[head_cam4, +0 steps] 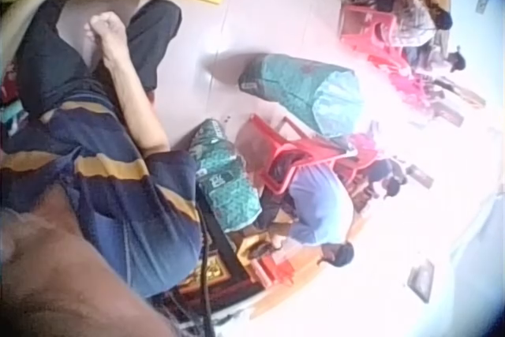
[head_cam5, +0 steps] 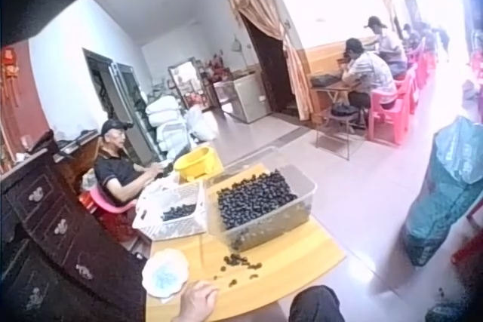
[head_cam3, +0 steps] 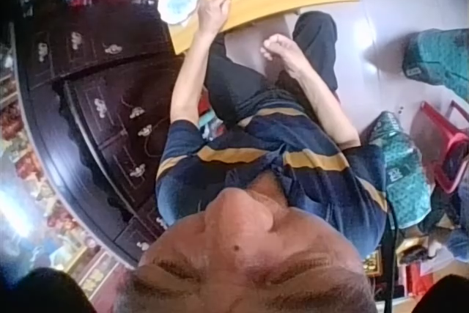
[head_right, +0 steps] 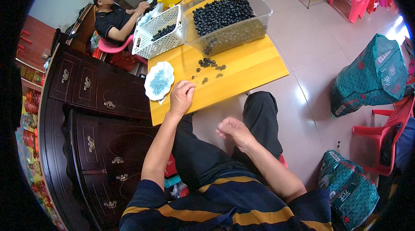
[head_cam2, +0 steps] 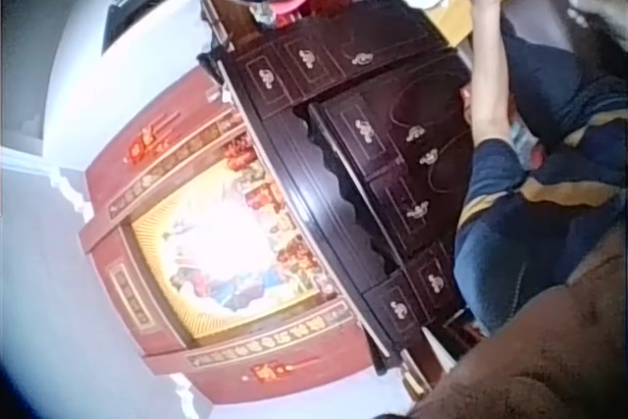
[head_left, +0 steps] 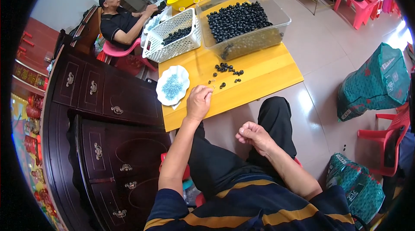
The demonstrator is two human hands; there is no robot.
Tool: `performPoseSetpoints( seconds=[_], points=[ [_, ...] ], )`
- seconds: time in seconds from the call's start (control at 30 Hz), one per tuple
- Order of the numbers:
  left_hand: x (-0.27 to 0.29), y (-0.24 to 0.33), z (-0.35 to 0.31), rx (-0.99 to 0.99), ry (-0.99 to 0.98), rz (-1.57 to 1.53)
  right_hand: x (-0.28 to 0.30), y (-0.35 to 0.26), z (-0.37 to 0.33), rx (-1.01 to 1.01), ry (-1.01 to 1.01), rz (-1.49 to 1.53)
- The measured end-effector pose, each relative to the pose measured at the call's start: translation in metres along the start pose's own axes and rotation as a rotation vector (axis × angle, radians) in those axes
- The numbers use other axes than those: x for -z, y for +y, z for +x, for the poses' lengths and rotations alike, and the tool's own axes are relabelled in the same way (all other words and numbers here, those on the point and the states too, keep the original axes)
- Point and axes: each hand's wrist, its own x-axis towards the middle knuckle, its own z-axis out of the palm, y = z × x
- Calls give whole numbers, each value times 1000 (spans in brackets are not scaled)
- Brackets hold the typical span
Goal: The recorder is sorting small black seeds or beads from a table into different containers.
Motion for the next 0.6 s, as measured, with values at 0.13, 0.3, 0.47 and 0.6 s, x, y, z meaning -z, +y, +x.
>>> performPoseSetpoints(
  seconds=[0.13,0.3,0.47,0.6],
  points=[
    [-1,2,-1,101,-7,-62,-2,-1,-1,-4,6,7],
    [-1,1,-2,141,14,-86,0,0,0,-7,7,-17],
    [-1,-4,-2,163,-10,-118,1,0,0,-5,10,-21],
    [-7,-25,-7,344,184,-400,1,2,0,-7,8,6]
  ],
)
